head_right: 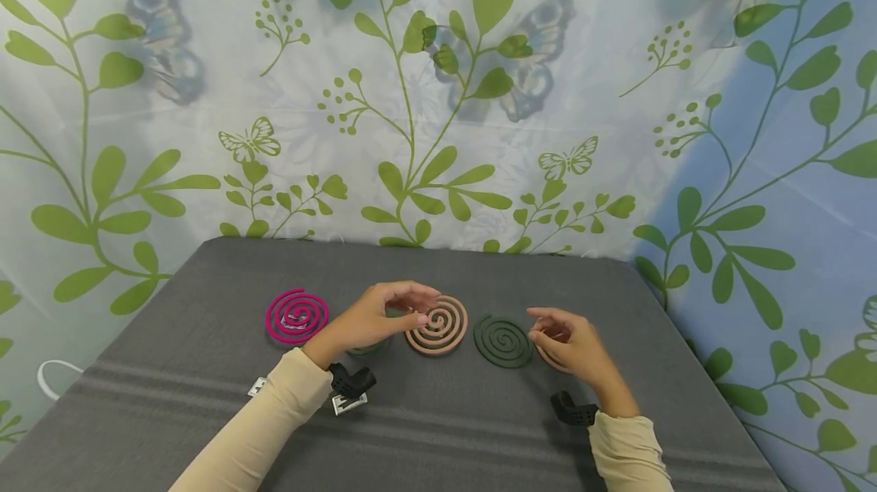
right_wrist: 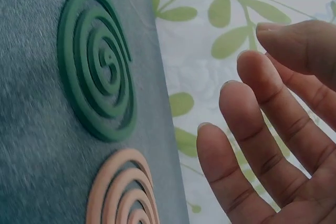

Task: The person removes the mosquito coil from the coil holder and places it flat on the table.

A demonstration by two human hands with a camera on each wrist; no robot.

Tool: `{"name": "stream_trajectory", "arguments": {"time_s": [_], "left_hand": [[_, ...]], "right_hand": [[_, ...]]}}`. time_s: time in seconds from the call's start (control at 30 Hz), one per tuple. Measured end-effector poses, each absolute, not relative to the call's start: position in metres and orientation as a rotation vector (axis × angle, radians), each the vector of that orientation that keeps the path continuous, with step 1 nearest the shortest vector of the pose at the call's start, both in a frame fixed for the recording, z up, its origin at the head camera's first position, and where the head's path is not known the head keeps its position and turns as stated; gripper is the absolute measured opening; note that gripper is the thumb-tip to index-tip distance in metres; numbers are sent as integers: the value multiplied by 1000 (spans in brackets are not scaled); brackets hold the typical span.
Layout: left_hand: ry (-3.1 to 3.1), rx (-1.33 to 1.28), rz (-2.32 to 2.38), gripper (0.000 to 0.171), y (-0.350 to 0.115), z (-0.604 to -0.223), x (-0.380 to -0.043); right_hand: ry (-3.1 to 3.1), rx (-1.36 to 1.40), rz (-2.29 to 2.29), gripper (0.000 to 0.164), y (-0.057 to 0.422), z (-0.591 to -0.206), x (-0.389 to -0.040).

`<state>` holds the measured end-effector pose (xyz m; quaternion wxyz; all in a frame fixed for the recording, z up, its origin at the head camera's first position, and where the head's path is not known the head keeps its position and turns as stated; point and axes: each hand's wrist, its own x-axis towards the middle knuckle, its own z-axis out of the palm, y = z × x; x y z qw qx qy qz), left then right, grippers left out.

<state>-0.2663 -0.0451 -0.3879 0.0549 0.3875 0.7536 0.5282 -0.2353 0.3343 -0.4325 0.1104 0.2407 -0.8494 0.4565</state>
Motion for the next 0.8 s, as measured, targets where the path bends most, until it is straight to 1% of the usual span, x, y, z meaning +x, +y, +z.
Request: {"name": "stream_trajectory", "arguments": {"time_s": [0.3,0.6,0.8], "left_hand": [[2346,1178,1577,41,-58,-401,-281],[2383,1084,1539,48,-67,-410,-294],[2410,1060,1461,53,-68,-413,-301]], "right_hand": [[-2559,719,1323,39,317,-436,-239],[-2631,729,1438,47,300,-440,-249],[-2661,735,1433,52,292,-446,-258]]}}
